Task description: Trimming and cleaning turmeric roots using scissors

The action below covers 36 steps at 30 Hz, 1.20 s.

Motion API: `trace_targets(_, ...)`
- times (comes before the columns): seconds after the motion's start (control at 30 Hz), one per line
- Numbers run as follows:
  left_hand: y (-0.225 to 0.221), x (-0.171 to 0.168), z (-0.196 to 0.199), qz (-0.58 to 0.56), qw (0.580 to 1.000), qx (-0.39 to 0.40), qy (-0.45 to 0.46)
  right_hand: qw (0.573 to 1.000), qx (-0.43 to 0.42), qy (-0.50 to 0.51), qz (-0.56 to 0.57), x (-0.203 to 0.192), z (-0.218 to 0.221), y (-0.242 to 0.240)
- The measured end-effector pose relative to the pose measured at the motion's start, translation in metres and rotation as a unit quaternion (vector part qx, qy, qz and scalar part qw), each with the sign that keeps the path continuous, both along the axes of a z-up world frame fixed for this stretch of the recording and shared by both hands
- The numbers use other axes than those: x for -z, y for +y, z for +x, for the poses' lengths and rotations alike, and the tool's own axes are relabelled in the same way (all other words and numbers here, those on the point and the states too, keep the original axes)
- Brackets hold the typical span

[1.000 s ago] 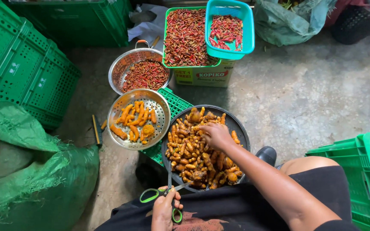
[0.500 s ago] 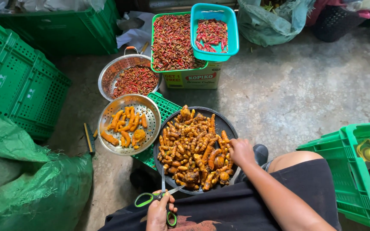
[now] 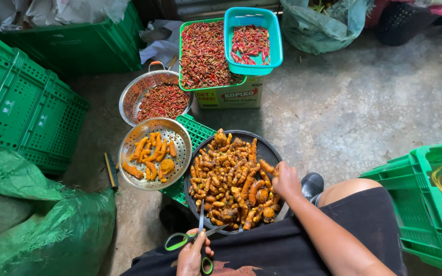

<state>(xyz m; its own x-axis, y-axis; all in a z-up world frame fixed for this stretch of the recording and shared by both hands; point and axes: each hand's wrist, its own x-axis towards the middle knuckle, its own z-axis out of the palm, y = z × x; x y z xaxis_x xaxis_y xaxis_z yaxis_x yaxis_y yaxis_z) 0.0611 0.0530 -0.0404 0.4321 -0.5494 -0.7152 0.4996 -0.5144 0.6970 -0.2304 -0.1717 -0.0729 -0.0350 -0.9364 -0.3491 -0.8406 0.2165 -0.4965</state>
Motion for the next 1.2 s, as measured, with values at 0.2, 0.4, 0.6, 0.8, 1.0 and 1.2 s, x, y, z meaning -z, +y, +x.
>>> trace_targets(0.2,-0.008,0.006,-0.010,0.005,1.000,0.001,0.011,0.989,0.050,-0.137,0.040,-0.010,-0.030,-0.007)
trace_targets(0.4,-0.007,0.006,-0.018,0.038,0.999,0.007,0.019,0.992,-0.115,-0.013,0.040,-0.004,-0.004,0.000)
trace_targets(0.6,-0.006,0.007,-0.016,0.037,0.999,0.001,0.023,0.990,-0.120,0.036,-0.057,0.060,0.012,-0.003)
trace_targets(0.8,-0.007,0.025,-0.008,0.012,0.999,-0.018,0.032,0.991,-0.111,0.066,-0.016,0.043,0.015,-0.009)
trace_targets(1.0,-0.010,0.017,-0.012,-0.012,0.999,-0.022,0.034,0.994,-0.077,0.074,0.012,0.026,0.013,-0.009)
trace_targets(1.2,-0.014,0.007,-0.013,-0.031,0.999,-0.003,0.019,0.984,0.107,-0.139,0.019,-0.052,0.017,-0.023)
